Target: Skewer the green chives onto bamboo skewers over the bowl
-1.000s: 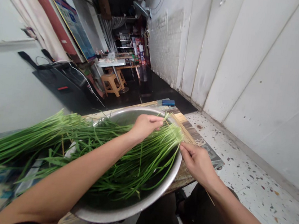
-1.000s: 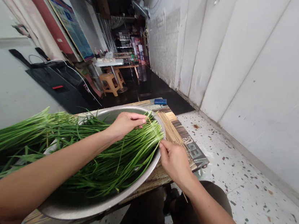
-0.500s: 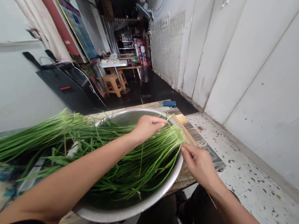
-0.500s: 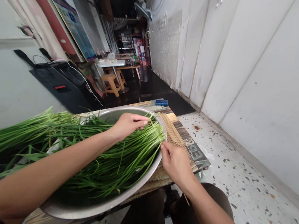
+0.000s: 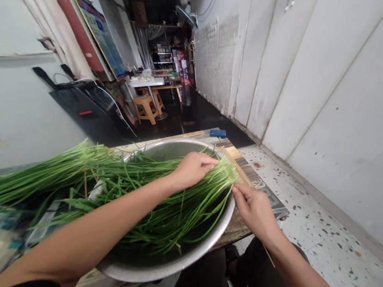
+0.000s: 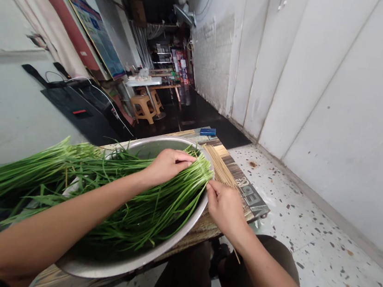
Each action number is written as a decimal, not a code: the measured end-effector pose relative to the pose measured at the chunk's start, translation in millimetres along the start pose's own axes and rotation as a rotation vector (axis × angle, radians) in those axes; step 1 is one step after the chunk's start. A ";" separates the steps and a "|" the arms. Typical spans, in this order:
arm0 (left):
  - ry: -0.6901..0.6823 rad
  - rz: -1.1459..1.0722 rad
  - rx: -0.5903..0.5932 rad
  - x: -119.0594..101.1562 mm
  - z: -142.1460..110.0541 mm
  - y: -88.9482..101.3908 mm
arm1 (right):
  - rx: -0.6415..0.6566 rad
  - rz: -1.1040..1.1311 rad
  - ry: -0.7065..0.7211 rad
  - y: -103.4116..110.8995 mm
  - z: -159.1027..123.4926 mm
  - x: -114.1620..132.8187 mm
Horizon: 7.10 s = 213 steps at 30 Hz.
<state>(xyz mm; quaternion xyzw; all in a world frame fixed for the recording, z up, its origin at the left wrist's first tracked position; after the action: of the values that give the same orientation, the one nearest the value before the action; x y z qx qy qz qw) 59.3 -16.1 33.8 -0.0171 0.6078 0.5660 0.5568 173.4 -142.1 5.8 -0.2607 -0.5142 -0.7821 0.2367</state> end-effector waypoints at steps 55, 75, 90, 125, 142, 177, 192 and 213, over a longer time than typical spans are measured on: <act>0.335 -0.497 -0.074 29.8 7.2 0.0 | 0.026 0.016 0.047 0.0 -0.3 0.2; 0.290 -0.414 -0.104 26.1 5.9 2.2 | 0.038 -0.009 0.025 -1.6 -0.3 -0.4; 0.097 0.034 0.171 17.4 13.6 40.0 | -0.019 0.034 0.034 -0.1 -2.7 -2.5; 0.095 0.242 0.255 70.1 19.4 10.9 | 0.032 0.011 0.018 0.0 -0.1 -3.6; 0.203 -0.193 -0.091 34.6 21.3 6.9 | 0.019 0.028 0.024 0.6 -0.7 -1.7; 0.524 -0.817 -0.108 27.4 9.4 -10.0 | 0.008 0.047 0.027 0.3 -3.4 -1.0; 0.544 -0.822 -0.061 30.4 9.2 -15.4 | 0.023 0.050 0.005 -1.6 -2.8 -4.5; 0.543 -0.824 -0.075 27.5 8.7 -14.6 | 0.017 0.045 0.001 -0.6 -2.9 -3.6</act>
<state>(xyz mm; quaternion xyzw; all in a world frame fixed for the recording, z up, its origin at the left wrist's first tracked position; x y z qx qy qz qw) 64.1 1.5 7.1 -0.4228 0.6528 0.2952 0.5549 175.2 -144.2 2.0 -0.2698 -0.5146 -0.7724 0.2566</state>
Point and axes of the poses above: each hand's wrist, its own z-axis towards the middle knuckle, its own y-axis out of the back of the hand, x = y × z, the point moved 7 cm from there along z, towards the middle knuckle, and after that the axes turned 1 degree about -x, right-handed, at the moved point
